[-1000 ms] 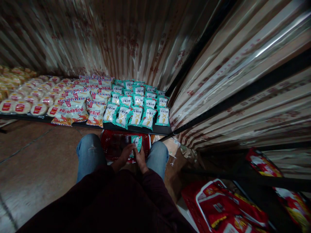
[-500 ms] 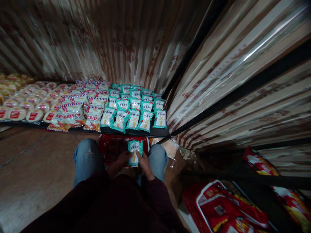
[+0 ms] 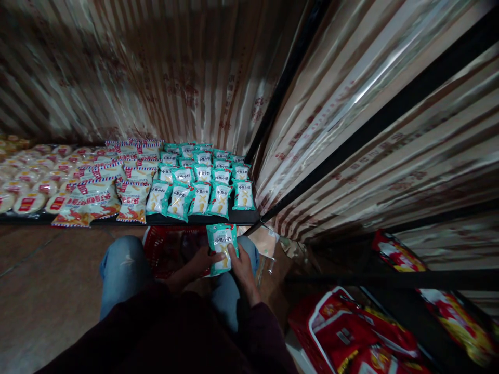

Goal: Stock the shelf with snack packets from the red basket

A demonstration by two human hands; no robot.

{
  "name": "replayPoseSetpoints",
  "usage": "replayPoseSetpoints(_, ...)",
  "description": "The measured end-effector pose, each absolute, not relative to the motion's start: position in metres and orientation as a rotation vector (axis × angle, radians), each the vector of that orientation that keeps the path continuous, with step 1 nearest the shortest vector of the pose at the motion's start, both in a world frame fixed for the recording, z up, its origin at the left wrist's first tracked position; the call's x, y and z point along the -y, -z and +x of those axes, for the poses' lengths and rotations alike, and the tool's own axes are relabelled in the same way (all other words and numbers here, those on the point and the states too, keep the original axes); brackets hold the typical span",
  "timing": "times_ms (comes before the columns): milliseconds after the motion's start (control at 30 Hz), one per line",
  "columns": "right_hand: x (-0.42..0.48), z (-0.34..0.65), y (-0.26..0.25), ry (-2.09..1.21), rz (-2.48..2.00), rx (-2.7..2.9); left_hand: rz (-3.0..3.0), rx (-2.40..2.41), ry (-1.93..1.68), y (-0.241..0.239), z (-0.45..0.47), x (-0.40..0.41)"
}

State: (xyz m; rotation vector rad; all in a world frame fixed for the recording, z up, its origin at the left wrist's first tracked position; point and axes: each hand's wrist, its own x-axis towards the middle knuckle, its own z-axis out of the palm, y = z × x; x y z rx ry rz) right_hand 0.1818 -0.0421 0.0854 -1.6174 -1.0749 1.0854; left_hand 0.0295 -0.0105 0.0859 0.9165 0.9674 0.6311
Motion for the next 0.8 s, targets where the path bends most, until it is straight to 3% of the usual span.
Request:
replayPoseSetpoints(367, -0.001, 0.202, -0.103, -0.642, -1.698, 1.086, 1.482, -1.326, -0.76, -0.117, 0.081, -0.039)
replayPoseSetpoints(800, -0.057, 0.214, -0.112, -0.372, -1.588, 1.089, 1.518, -1.347, -0.943, -0.122, 0.127, -0.083)
